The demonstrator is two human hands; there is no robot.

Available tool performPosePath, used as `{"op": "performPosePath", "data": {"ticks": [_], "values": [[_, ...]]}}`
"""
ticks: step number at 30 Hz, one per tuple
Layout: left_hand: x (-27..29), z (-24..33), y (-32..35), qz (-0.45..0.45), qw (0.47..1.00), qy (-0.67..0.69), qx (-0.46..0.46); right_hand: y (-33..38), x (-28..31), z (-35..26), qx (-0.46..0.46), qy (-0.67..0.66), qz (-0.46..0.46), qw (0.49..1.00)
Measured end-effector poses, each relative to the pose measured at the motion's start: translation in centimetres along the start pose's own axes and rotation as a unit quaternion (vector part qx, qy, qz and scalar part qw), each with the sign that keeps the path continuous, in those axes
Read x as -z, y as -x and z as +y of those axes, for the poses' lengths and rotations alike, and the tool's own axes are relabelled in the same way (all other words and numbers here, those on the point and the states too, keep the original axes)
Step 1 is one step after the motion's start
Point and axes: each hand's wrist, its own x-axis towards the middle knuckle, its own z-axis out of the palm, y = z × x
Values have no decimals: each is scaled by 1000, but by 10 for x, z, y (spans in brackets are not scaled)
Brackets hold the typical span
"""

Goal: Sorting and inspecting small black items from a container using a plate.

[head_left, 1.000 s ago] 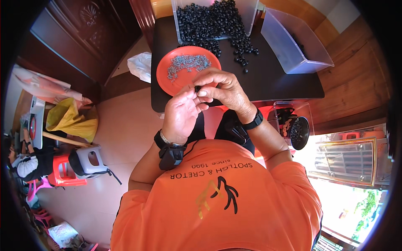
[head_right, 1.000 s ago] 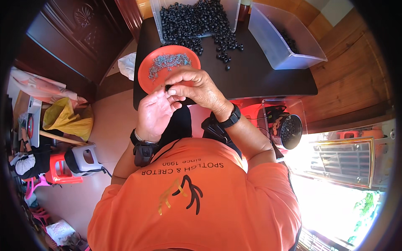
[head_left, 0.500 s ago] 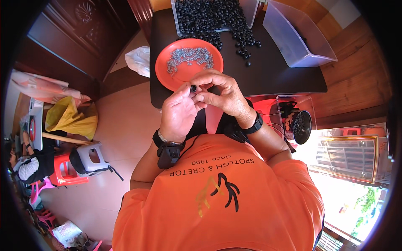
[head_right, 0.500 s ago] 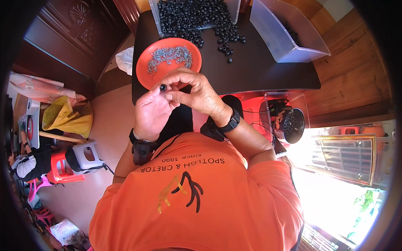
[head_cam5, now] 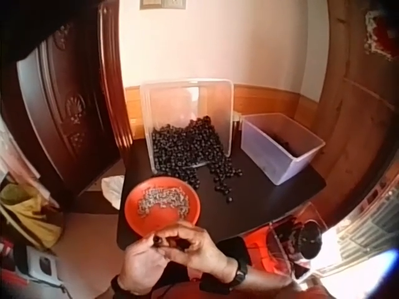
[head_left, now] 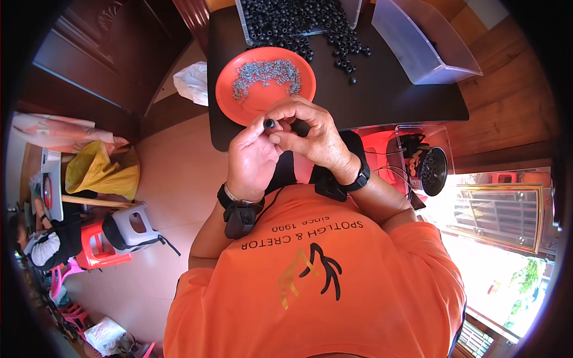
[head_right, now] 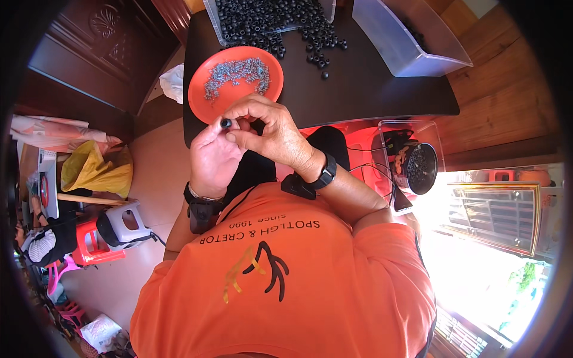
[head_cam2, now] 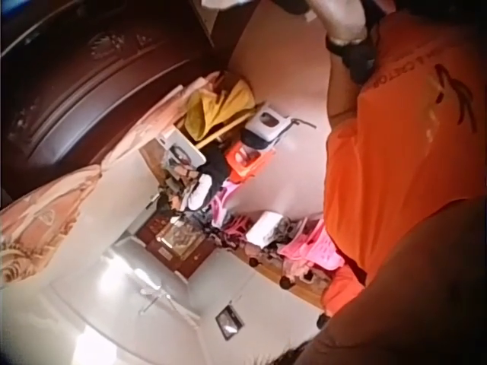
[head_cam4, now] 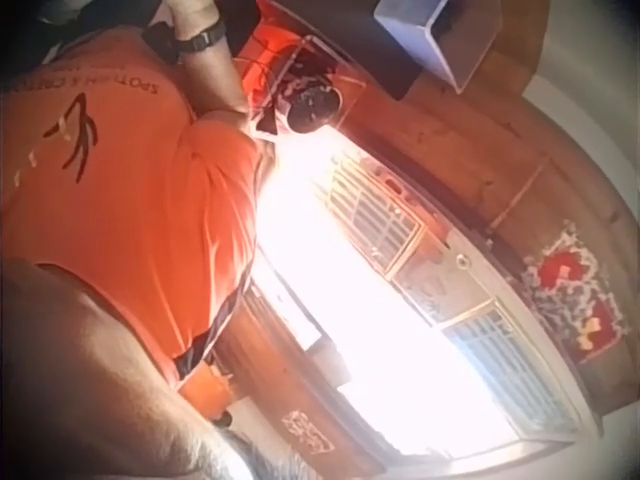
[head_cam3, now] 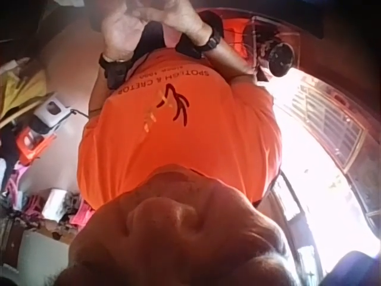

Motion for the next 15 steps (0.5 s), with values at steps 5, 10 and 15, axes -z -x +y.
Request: {"op": "performPosePath", "data": {"ticks": [5,10,15], "values": [[-10,-1,0,26,1000,-17,-2,1,1,0,21,15,12,1000],[-19,-2,1,62,997,-32,9,1,0,9,55,31,35,997],[-10,-4,4,67,997,-39,4,3,-2,1,-16,-21,37,999]]}}
